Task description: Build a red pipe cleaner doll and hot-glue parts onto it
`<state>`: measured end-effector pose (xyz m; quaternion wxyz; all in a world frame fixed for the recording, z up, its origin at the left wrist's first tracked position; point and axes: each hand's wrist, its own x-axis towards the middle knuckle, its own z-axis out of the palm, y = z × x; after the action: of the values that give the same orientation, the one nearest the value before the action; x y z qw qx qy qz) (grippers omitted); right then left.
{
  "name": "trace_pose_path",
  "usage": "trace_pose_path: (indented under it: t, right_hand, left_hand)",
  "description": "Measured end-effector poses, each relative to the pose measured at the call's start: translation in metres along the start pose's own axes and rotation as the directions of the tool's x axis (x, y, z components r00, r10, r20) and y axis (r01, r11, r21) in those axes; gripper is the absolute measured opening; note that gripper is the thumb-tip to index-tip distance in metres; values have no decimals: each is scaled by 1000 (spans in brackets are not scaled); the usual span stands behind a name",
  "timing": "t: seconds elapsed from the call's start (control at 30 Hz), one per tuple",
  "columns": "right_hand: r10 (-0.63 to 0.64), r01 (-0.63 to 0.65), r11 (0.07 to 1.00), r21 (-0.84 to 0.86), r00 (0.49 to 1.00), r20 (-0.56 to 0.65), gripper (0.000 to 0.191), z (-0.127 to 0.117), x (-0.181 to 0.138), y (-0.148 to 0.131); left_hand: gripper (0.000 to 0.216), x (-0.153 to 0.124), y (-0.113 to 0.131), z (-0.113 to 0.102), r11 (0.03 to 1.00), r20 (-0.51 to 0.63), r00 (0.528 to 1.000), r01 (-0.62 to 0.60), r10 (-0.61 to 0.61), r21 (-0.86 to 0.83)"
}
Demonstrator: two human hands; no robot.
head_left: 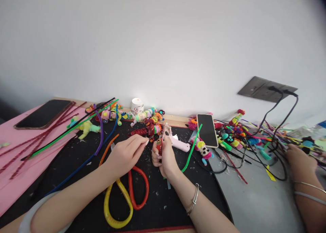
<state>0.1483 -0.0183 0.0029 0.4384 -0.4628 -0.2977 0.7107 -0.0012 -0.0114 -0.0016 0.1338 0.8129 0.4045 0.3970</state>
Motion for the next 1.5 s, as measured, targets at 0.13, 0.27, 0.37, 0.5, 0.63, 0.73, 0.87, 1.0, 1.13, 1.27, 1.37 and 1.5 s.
trace_pose_path:
  t: [0.13, 0.27, 0.37, 0.5, 0.63, 0.73, 0.87, 1.0, 1.13, 1.27, 1.37, 1.5]
  right_hand:
    - [-212, 213, 977, 19, 976, -45, 45, -9, -4, -17]
    - [-536, 462, 835, -298, 804, -258, 21, -38, 0, -47]
    - [-688, 412, 639, -650, 684, -243, 26, -66, 8, -64]
    - [-686, 93, 268, -959, 717, -122, 20, -86, 19, -74]
    - [-639, 11, 96, -995, 767, -53, 12, -88, 30, -77]
    - [-625, -35, 20, -999, 780, -39, 10, -86, 37, -75]
    - [-671, -110, -25, -994, 739, -65, 17, -84, 38, -74]
    - [-782, 22, -51, -998, 620, 53, 20, -76, 31, -75]
    - [-843, 394, -73, -916, 466, 268, 14, -58, 17, -67]
    - [-794, 594, -24, -804, 477, 377, 15, -42, 4, -49]
    - [-737, 651, 55, -757, 538, 409, 22, -38, -1, -38]
    - [-679, 683, 127, -719, 588, 439, 22, -37, -3, -34]
  left_hand:
    - [16, 3, -2, -2, 996, -57, 995, 76, -79, -39]
    - [11, 8, -3, -5, 955, -93, 963, 232, -252, -183]
    - [12, 11, -3, -6, 886, -39, 935, 320, -353, -335]
    - [14, 13, -4, -7, 817, 33, 916, 373, -400, -439]
    - [14, 15, -5, -8, 777, 78, 899, 413, -430, -475]
    - [15, 16, -7, -8, 759, 98, 895, 423, -435, -495]
    - [18, 17, -9, -8, 750, 109, 890, 434, -443, -500]
    - [18, 17, -12, -8, 742, 122, 887, 442, -445, -504]
    - [20, 18, -11, -7, 718, 171, 888, 449, -428, -532]
    - [20, 17, -10, -6, 681, 259, 891, 453, -373, -576]
    - [21, 14, -11, -3, 686, 284, 898, 440, -336, -579]
    - [21, 11, -15, 0, 740, 295, 908, 416, -299, -529]
